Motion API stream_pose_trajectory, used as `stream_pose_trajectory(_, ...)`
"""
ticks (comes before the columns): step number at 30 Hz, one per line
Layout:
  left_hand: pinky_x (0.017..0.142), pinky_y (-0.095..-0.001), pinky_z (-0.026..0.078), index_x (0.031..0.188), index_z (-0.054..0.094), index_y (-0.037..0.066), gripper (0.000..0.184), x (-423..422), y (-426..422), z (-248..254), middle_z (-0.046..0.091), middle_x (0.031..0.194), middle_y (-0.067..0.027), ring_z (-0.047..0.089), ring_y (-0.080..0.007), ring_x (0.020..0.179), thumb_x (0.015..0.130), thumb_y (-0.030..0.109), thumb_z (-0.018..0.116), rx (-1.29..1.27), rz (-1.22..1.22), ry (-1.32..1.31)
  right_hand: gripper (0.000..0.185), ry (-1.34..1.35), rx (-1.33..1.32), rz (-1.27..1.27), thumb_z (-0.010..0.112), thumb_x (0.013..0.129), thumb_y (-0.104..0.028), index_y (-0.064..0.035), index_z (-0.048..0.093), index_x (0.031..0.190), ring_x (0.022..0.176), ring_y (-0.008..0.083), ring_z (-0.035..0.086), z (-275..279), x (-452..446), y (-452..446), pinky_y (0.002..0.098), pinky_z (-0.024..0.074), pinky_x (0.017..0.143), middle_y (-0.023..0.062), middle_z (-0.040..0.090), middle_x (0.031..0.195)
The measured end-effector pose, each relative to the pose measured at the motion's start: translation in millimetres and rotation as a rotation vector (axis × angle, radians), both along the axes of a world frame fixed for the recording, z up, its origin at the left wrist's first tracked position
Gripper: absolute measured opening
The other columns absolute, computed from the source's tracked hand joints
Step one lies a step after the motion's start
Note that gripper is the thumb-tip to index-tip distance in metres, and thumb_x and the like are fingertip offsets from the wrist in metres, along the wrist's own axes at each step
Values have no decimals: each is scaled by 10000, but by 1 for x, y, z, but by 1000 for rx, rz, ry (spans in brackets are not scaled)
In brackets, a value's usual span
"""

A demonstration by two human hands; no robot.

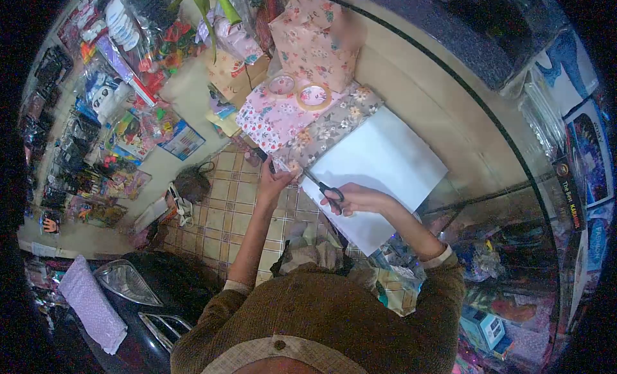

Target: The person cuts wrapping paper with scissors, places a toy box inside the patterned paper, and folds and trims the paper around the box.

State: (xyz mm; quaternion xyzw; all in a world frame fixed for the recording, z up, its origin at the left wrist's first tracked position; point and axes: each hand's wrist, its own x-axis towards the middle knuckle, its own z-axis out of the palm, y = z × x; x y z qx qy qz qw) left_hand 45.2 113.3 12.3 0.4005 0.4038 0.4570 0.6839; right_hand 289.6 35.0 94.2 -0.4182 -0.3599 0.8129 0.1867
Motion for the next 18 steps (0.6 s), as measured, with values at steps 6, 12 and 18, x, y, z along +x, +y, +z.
stream_pose_trajectory(6,697,-310,557,1442,-32,33,932,1,-1,0,647,851,-160,659,-199,746,803,-65,638,14,8,4,596,-21,50,0,625,852,-497,49,584,1088,614,78,501,-2,-13,12,210,356,503,18,546,701)
stream_pose_trajectory(12,692,-327,562,1449,-33,55,923,1,-1,0,650,860,-164,661,-206,750,807,-76,616,4,9,41,523,-61,78,-2,633,865,-444,39,608,1064,580,58,481,-4,-14,23,197,331,470,8,545,697)
stream_pose_trajectory(18,689,-335,562,1452,-43,67,926,-1,2,-5,647,863,-165,660,-211,753,809,-74,609,33,-18,27,384,-99,189,-55,628,888,-349,10,643,1022,535,39,449,-9,-15,16,190,299,438,-9,538,661)
